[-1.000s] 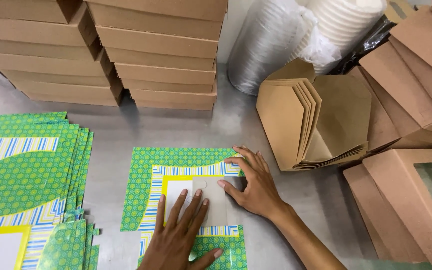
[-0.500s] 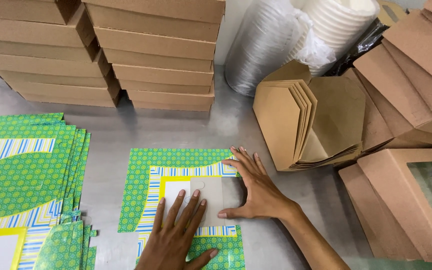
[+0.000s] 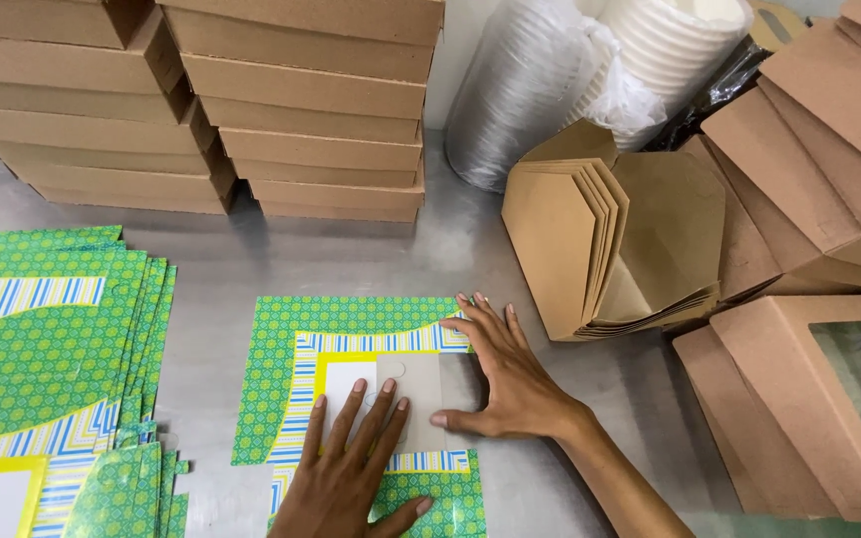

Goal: The person folds and assembles flat cardboard sheets into small boxes by aligning edges and pressing tabs into slots. The person repeats this process for multiple units, stacking completed boxes to the side.

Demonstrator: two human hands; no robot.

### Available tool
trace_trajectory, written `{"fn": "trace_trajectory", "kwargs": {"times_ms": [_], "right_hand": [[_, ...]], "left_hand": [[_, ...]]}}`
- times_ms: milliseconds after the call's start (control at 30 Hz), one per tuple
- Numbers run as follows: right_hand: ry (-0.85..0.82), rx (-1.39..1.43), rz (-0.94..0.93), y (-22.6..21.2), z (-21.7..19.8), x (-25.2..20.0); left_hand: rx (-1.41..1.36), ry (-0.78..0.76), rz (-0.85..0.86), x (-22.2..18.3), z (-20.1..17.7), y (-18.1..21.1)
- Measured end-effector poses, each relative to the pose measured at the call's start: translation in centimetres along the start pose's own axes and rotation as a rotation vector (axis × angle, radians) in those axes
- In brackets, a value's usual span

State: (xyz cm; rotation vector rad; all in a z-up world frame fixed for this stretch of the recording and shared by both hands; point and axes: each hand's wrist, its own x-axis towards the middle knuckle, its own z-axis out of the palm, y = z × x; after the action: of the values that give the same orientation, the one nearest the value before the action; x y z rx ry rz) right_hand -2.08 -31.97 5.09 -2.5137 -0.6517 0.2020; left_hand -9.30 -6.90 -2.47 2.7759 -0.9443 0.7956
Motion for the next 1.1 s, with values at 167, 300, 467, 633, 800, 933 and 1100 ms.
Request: {"fn": "trace_trajectory", "kwargs": {"times_ms": [167,300,467,633,800,933,1100], "right_hand": [[0.060,-0.017,0.023,0.3,0.4,0.2],[0.136,-0.022,0.084,0.5,1.0,0.5],[0.263,-0.062,0.136,0.6,2.2,1.4],[0.311,-0.094,0.150,0.6,2.4,1.6],[0.223,-0.048,0.137,0.9,1.9,1.4],[0.055,-0.038,0.149,0.5,0.2,1.0],[-0.085,-0.030,0.134,-0.3,-1.1,0.7]], "left_hand": [[-0.006,0.003,0.002,0.0,-0.1,0.0],[-0.006,0.000,-0.002,0.0,-0.1,0.0],[-0.006,-0.005,-0.004,0.0,-0.1,0.0],[-0.009,-0.009,-0.002,0.0,-0.2,0.1],[-0.020,-0.004,-0.003,0.1,-0.4,0.0],[0.004,-0.006,0.000,0.1,-0.2,0.0],[0.016,-0.006,-0.001,0.1,-0.2,0.1]]}}
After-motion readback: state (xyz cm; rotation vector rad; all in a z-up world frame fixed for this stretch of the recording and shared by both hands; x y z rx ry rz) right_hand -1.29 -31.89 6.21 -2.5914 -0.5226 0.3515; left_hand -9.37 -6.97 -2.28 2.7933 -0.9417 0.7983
